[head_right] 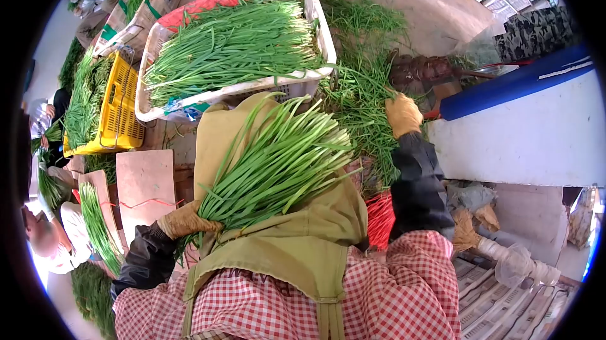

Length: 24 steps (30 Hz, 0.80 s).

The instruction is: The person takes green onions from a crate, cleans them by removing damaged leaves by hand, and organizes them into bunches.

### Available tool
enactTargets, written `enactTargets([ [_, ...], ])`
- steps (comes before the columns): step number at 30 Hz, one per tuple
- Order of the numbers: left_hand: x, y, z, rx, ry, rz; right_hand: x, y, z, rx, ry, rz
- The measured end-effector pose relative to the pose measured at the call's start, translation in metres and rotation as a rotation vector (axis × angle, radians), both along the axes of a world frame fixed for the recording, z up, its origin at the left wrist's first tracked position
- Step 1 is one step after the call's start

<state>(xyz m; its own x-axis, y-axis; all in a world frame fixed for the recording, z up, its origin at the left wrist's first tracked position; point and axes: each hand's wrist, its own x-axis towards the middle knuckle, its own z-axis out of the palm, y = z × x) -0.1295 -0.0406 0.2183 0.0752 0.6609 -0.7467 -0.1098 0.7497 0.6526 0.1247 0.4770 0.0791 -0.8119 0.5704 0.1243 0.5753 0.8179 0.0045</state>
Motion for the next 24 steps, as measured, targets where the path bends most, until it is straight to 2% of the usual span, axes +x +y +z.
enactTargets([
  [1, 0.0, 0.0, 0.0, -0.024, 0.005, -0.006, 0.002, -0.007, 0.02, -0.175, 0.003, -0.173],
  [3, 0.001, -0.004, -0.004, 0.011, -0.063, 0.077, -0.013, -0.049, 0.081, -0.506, 0.239, -0.127],
  [4, 0.001, -0.004, -0.006, 0.048, -0.124, 0.163, -0.035, -0.086, 0.125, -0.822, 0.293, -0.17],
  [6, 0.002, -0.004, -0.009, 0.044, -0.074, 0.155, -0.046, -0.114, 0.137, -1.073, 0.292, 0.024],
  [8, 0.0, -0.004, -0.009, 0.043, -0.018, 0.149, -0.049, -0.119, 0.128, -1.122, 0.251, 0.047],
  [10, -0.001, -0.009, -0.012, 0.022, -0.071, 0.131, -0.047, -0.125, 0.13, -1.029, 0.603, -0.119],
  [11, -0.001, -0.014, -0.017, 0.02, -0.074, 0.14, -0.045, -0.133, 0.144, -0.958, 0.575, -0.21],
  [12, -0.002, -0.019, -0.023, 0.033, -0.108, 0.178, -0.043, -0.142, 0.143, -0.963, 0.568, -0.203],
  [14, -0.001, -0.022, -0.024, 0.04, -0.144, 0.201, -0.038, -0.16, 0.139, -0.886, 0.517, 0.139],
  [16, 0.002, -0.016, -0.021, 0.083, -0.144, 0.277, -0.046, -0.176, 0.135, -0.545, 0.313, 0.314],
  [18, 0.004, -0.014, -0.017, 0.118, -0.161, 0.219, -0.056, -0.177, 0.142, -0.486, 0.325, 0.264],
  [19, 0.006, -0.01, -0.004, 0.069, -0.242, 0.294, -0.057, -0.174, 0.147, -0.488, 0.324, 0.26],
  [21, 0.009, -0.006, -0.001, 0.068, -0.378, 0.36, -0.06, -0.165, 0.158, -1.316, 0.735, 0.125],
  [24, 0.01, -0.002, -0.011, 0.103, -0.447, 0.398, -0.059, -0.144, 0.17, -1.352, 0.651, 0.187],
])
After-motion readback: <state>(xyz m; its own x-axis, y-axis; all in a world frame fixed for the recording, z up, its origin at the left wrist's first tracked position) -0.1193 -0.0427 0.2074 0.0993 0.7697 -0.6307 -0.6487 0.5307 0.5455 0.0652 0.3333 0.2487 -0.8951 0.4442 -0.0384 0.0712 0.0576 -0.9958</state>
